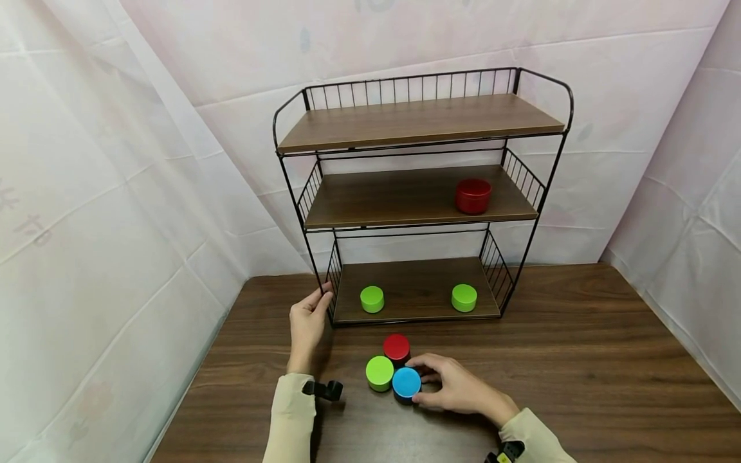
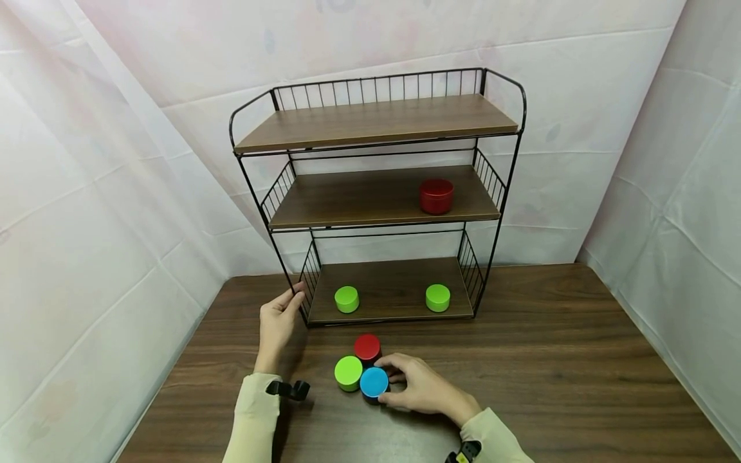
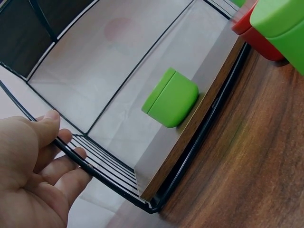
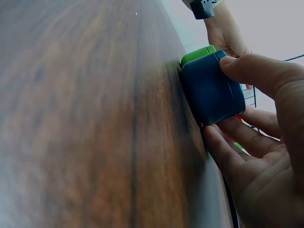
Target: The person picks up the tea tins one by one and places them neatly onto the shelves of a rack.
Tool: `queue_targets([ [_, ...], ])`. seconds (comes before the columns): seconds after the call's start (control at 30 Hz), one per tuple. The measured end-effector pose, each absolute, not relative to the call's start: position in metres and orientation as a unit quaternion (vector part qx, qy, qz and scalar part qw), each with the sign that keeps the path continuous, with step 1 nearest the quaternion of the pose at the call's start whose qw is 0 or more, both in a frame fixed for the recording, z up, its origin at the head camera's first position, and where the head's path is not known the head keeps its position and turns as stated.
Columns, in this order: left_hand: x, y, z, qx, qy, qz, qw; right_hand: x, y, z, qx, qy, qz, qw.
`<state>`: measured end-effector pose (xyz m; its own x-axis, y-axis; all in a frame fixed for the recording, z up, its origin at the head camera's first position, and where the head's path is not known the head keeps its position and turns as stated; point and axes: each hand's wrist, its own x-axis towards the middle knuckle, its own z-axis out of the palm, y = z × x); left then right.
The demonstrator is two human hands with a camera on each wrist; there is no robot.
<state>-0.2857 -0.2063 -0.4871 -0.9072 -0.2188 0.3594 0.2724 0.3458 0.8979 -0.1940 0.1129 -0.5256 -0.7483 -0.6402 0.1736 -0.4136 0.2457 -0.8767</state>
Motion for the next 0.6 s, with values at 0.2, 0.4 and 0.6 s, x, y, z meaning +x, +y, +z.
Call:
queue_targets([
  [0.2,-0.2859,-0.2074,-0.4887,-0.023,-0.788,-0.575,0.217,-0.1935,0.1125,-0.5265,-0.332,0.777,-0.520,0.126],
  [0.4,-0.2879,-0.2071,-0.4905,-0.017,-0.786,-0.578,0.216,-0.1925,0.1129,-0.5255,-0.329,0.777,-0.520,0.135],
  [0.6,-0.2827,-0.2033,-0.4835,-0.010,-0.786,-0.583,0.207,-0.1917,0.1138,-0.5254,-0.331,0.778,-0.517,0.135],
])
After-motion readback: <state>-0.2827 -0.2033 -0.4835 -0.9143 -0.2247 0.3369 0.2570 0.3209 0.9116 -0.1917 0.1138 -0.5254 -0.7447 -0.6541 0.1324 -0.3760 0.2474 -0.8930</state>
